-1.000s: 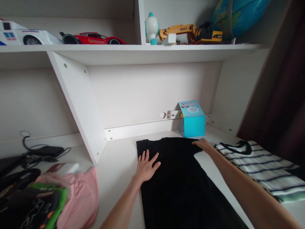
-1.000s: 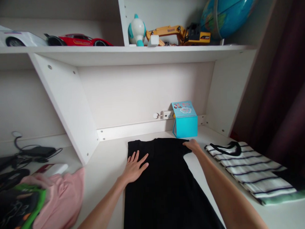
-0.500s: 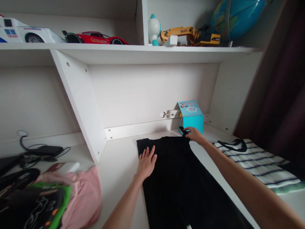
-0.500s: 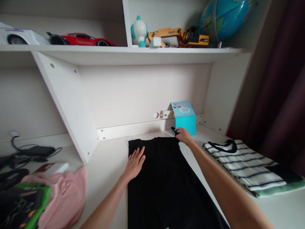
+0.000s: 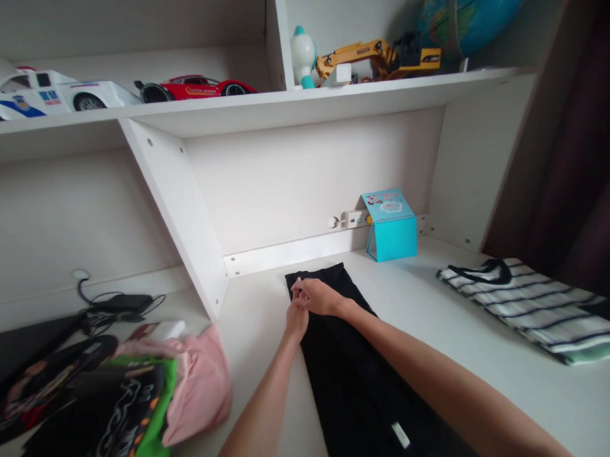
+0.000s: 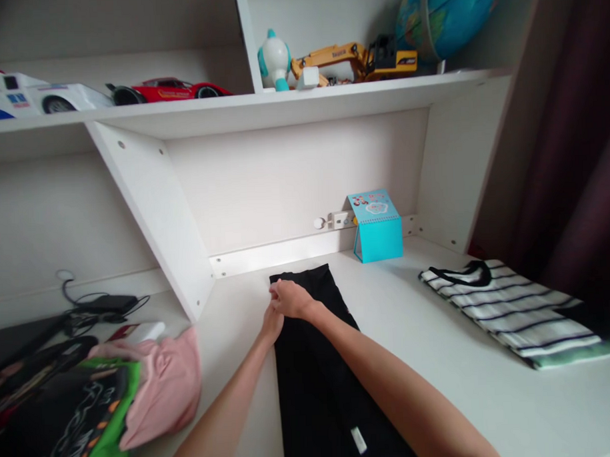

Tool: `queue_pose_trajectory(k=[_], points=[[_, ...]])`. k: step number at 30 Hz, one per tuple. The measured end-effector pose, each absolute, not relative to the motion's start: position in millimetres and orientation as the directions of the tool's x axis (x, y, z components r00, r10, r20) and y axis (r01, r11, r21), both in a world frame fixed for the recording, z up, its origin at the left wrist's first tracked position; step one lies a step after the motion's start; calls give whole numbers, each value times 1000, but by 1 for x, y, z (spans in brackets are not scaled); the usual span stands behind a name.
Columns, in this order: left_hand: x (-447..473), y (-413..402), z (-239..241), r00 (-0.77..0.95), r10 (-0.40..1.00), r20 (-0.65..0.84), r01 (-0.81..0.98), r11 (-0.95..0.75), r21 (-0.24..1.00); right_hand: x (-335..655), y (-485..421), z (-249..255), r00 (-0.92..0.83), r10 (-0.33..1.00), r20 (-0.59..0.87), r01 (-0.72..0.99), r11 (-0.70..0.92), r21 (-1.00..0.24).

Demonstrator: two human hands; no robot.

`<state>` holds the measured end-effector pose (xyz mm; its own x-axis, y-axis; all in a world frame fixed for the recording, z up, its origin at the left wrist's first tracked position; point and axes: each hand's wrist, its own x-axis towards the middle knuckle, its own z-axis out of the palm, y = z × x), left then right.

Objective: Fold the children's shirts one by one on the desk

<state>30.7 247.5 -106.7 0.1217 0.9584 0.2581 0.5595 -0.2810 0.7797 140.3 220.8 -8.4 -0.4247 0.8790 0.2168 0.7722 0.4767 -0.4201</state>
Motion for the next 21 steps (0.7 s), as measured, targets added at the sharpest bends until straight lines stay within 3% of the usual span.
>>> queue_pose_trajectory(k=[5,10,15,21], points=[[33,250,-106,117,970,214,523,-243,817,235,152,-17,-371,911,178,820,412,-397],[36,260,-108,88,987,136,428,-160,890,322,69,-65,-142,989,42,867,145,-477],[41,272,-98,40,997,72,433,-82,898,344,18,-98,-15,1000,-23,857,1,-516],[60,304,-78,-107,994,17,476,36,879,349,4,-104,-20,998,53,838,46,-544]])
